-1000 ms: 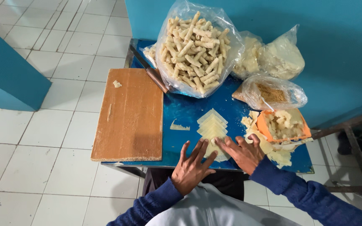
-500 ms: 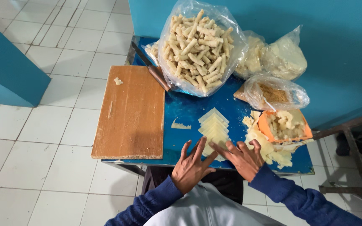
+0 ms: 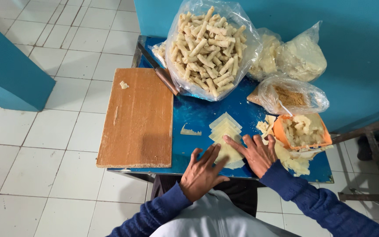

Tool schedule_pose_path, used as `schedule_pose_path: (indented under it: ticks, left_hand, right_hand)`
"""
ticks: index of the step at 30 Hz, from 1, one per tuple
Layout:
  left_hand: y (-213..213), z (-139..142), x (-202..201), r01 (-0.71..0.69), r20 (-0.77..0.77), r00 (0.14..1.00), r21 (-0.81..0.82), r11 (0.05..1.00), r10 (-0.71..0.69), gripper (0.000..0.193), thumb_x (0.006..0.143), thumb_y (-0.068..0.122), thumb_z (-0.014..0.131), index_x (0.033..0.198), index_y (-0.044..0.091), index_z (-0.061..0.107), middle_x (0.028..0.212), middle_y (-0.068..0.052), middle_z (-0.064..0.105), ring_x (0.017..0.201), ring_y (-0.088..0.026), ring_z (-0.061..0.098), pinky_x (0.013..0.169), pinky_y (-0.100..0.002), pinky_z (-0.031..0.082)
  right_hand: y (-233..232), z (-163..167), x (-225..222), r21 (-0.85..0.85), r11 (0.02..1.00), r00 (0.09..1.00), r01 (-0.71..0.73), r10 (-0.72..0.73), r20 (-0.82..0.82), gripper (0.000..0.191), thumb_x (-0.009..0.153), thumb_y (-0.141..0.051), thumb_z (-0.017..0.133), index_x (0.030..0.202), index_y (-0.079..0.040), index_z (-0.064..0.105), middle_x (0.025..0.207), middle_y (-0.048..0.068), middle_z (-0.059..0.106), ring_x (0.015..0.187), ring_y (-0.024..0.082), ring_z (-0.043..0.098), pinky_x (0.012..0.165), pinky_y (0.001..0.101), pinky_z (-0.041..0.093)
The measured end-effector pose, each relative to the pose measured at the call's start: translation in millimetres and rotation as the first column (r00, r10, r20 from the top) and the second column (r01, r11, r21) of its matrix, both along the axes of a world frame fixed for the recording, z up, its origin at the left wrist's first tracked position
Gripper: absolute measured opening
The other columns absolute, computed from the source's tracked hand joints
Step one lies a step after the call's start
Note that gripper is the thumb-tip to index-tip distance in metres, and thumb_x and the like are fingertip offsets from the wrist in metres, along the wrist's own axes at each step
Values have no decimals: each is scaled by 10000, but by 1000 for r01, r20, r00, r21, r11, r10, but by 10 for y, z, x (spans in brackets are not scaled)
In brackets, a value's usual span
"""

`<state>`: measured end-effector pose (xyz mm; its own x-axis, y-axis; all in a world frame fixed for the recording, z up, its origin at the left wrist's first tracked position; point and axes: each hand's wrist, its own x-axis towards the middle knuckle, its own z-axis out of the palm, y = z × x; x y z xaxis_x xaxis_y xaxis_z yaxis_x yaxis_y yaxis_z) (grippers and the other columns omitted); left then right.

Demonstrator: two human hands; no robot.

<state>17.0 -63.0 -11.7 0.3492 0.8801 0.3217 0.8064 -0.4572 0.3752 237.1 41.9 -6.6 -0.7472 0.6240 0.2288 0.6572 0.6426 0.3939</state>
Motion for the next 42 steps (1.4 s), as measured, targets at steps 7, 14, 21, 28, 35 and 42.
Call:
schedule_pose_path:
  ticks: [7,14,21,28,35,42]
  left_hand:
    - [367,13,-2,-125,-6,992,75,989,125,811,903,455,690,1529,28,402,1657,-144,323,1498,-260,333,1129,-606,248]
    - [412,-78,10,-150,-34,988,15,989,150,830,893,499,663,1520,29,391,1627,-132,304,1519,-234,263,1168,-684,132]
    - [415,-44,13,-165,-70,983,76,983,170,763,924,464,637,1508,33,401,1626,-127,313,1519,-231,268,1168,-695,128]
    - [379,-17,2,-161,-28,986,63,985,163,746,926,427,653,1500,16,413,1625,-145,309,1522,-246,267,1165,-695,134]
    - [382,-15,1,-154,-37,987,67,986,156,747,929,424,649,1505,13,407,1631,-148,297,1521,-248,270,1159,-705,133]
    - [345,-29,-19,-141,-41,988,94,985,146,747,957,425,619,1532,5,395,1641,-154,279,1523,-256,271,1154,-709,140]
  right_hand:
    - [-22,-64,-21,-39,998,999,49,-48,23,848,874,-27,547,1577,-425,288,1122,7,517,1002,213,508,929,592,342]
    - [-116,-77,-99,-44,993,994,110,-109,23,845,893,-41,558,1634,-308,253,1176,9,524,1038,209,514,966,602,325]
    - [72,160,-92,-233,968,947,95,-160,-277,758,808,7,569,1473,-355,525,1011,4,455,976,234,470,825,503,327]
    - [121,84,-245,-207,975,962,75,-126,-244,770,833,4,567,1511,-357,512,1022,20,468,968,246,455,825,535,329]
    - [206,202,-51,-59,992,994,111,-111,6,823,906,1,566,1567,-452,379,1079,-14,508,997,214,497,898,571,332]
    - [196,201,-139,8,1000,998,-9,8,66,922,882,-4,574,1580,-518,259,1186,6,535,1024,238,520,913,601,340]
